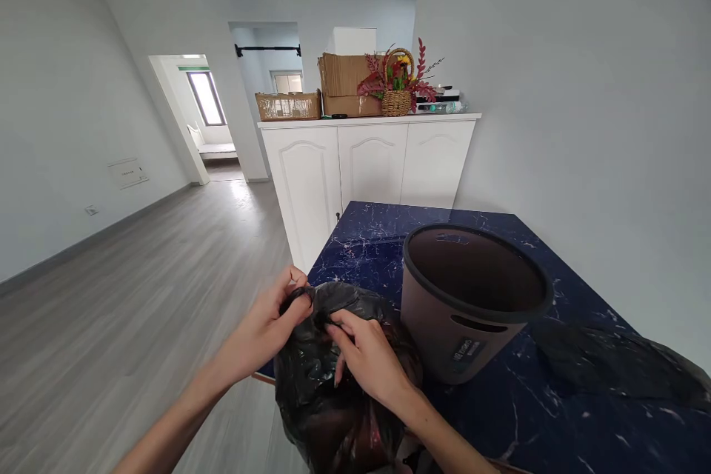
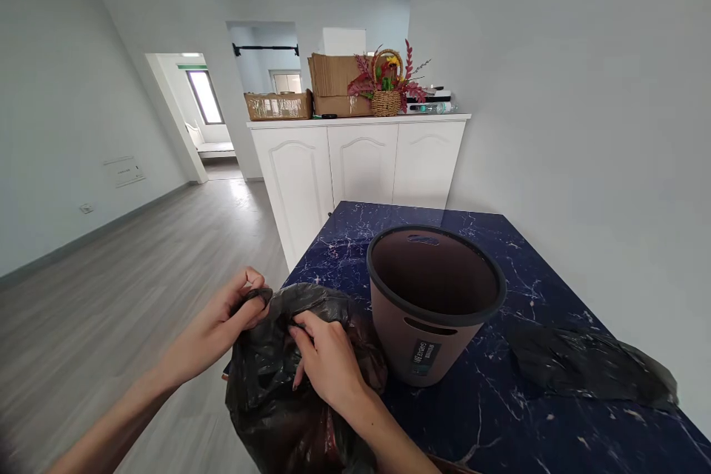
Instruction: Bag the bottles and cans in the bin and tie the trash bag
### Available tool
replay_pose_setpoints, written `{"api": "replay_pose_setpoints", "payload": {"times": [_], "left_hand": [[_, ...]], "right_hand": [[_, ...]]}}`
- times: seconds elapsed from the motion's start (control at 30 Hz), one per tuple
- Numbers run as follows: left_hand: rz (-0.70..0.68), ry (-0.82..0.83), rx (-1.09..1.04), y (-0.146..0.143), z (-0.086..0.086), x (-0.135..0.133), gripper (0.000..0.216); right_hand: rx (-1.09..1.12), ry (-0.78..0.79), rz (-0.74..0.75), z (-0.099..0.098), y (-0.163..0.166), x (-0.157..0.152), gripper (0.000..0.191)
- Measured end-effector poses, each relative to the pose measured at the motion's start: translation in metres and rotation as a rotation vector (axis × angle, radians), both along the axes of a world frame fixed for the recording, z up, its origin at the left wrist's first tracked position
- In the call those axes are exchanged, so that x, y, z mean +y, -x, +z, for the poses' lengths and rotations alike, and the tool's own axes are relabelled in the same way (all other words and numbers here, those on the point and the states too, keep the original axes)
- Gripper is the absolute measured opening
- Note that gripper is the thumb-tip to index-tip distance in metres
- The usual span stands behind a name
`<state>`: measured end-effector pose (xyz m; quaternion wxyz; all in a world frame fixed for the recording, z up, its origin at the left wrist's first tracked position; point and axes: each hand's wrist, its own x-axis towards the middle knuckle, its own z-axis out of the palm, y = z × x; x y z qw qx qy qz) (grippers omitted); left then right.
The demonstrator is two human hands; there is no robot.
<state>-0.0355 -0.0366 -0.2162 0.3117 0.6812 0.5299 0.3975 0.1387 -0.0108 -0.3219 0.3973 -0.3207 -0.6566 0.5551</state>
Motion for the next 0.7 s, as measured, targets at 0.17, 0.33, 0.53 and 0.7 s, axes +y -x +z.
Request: {"api": "replay_pose_setpoints", "payload": {"times": [0.17, 0.33, 0.53, 0.7], "left_hand": [[0.005, 0.045, -0.022, -0.007, 0.006, -0.004, 0.024], [-0.067, 0.039, 0.061, -0.018, 0.017, -0.004, 0.018], [-0.172, 0.022, -0.017, -0.033, 0.028, -0.001, 0.016], [-0.185, -0.208, -0.057, -0.027, 0.007, -0.002, 0.013]], "right_hand": [[0.124, 0.114, -0.310, 0.007, -0.005, -0.012, 0.041], [0.241, 0.061, -0.188, 0.037, -0.012, -0.026, 0.054], [0.095, -0.140, -0.116, 0.042, 0.008, -0.025, 0.037], [0.201, -0.065, -0.195, 0.035, 0.018, -0.014, 0.014]]}}
